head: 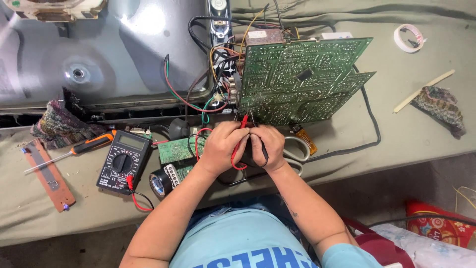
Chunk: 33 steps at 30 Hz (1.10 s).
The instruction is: The person uses a multimeter to test a green circuit board, touching the probes to various points on the board. The board is connected to a disassembled CRT television set on a workbench.
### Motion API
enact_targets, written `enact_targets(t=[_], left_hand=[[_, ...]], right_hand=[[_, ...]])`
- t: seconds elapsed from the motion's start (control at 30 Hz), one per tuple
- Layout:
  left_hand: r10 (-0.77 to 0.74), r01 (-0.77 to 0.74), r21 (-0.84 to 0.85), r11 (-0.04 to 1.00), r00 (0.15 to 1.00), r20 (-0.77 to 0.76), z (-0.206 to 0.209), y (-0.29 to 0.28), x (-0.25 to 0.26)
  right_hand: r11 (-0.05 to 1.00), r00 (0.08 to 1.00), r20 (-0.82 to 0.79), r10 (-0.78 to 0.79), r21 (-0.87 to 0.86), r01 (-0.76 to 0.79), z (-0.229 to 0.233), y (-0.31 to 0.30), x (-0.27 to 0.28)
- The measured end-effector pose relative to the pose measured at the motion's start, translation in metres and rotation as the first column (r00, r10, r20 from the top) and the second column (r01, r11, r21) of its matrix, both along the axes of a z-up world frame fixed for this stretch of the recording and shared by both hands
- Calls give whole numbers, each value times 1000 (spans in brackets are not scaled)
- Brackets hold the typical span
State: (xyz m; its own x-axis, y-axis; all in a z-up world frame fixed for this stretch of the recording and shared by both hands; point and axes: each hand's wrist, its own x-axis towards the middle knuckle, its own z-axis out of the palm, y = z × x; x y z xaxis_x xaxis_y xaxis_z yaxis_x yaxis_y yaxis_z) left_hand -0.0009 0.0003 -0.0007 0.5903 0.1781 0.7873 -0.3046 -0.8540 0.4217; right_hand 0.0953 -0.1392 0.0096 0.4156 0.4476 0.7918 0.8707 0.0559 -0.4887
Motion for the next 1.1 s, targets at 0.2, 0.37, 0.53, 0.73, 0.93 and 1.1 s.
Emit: enact_targets(t=[0.2,0.37,0.53,0.73,0.93,1.1], left_hand=[[18,-18,4,1000,1000,-9,-1,0,-2],[12,-12,-9,1000,1000,-12,1,-1,-2],[31,-31,1,1000,998,46,6,-1,-1],[19,-20,33,999,1000,25,3,1,-1],[24,-24,-4,1000,1000,10,4,-2,-2],[26,-26,-5,1000,1000,4,6,-3,-2]], right_hand=[[1000,1000,-12,8,-9,-8,3,0,-2],[1000,1000,-3,-6,0,6,-5,0,-1],[1000,999,-10,-30,7,30,14,0,-6],[1000,1000,-9,-18,16,18,18,3,-8],[1000,1000,0,-8,24,8,16,2,-7],[1000,1000,-3,-13,25,13,18,2,-8]])
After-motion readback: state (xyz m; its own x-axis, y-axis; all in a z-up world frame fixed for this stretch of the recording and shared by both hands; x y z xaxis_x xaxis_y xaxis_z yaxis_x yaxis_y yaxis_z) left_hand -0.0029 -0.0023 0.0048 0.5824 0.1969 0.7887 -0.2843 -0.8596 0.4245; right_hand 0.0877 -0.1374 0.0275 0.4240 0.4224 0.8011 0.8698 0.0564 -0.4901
